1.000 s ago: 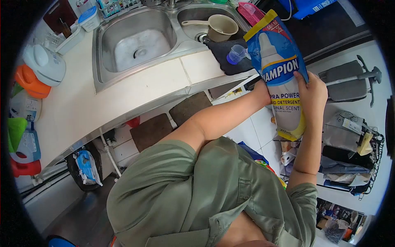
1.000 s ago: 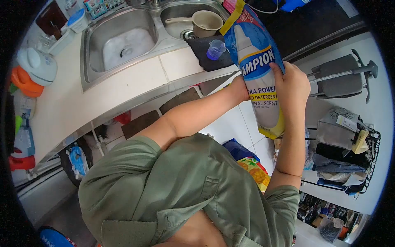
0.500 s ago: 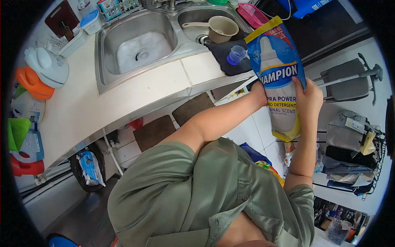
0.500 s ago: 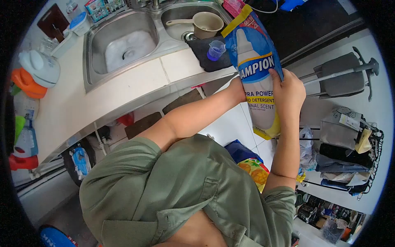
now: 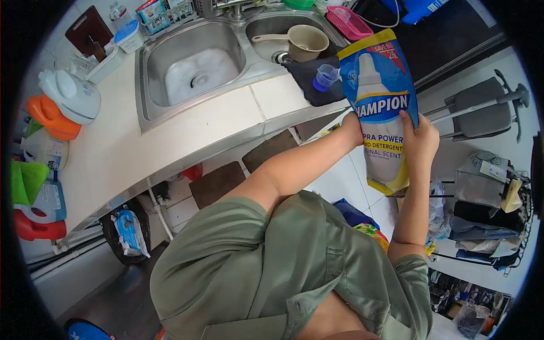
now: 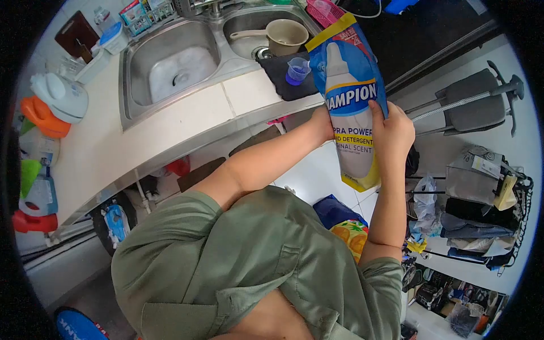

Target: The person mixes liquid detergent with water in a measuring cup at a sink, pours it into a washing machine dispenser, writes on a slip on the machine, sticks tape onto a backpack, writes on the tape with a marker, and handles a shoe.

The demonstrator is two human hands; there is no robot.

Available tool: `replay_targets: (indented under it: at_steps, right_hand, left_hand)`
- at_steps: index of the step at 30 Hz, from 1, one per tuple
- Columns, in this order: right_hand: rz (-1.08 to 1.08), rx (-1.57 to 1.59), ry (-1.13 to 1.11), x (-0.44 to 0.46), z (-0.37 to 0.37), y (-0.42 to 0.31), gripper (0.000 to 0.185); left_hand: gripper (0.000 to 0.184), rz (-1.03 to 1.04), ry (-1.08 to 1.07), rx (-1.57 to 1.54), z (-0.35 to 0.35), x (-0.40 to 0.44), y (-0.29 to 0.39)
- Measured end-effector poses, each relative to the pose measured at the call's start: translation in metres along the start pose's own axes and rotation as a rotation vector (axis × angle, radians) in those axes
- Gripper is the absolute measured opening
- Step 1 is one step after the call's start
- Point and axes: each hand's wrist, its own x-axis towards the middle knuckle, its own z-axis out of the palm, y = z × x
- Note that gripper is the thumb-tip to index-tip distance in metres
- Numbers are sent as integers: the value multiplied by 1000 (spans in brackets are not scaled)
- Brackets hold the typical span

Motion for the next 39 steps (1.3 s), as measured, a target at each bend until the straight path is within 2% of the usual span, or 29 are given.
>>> replay_targets:
  at_steps: [2, 6, 12, 26, 28, 29, 31, 34, 37, 39]
  right_hand:
    - [12, 16, 8, -5, 5, 7, 36]
    - [33, 105, 47, -16, 12, 14, 31]
    - [75, 252, 124, -30, 25, 24, 30]
    - [230, 555, 307, -58, 57, 26, 23]
    - [239, 599, 325, -59, 59, 29, 23]
    - [240, 602, 328, -58, 60, 28, 23]
    - [244, 644, 363, -59, 62, 28, 22]
    - [282, 764, 387, -61, 65, 23, 21]
    - [297, 767, 410, -63, 68, 17, 22]
    - [306, 807, 434, -65, 73, 14, 21]
  left_hand:
    - [45, 15, 98, 103, 1, -1, 4]
    - [45, 60, 91, 180, -17, 9, 7]
    - [42, 125, 309, 251, -36, 16, 13]
    - [39, 168, 398, 426, -42, 5, 40]
    - [36, 193, 743, 609, -71, 7, 50]
    - [36, 194, 743, 613, -73, 2, 50]
    - [33, 421, 928, 966, -78, -23, 49]
    - [30, 499, 857, 933, -26, -67, 44]
    - [30, 622, 636, 1222, -8, -80, 81]
    - [26, 618, 545, 1354, 14, -79, 106]
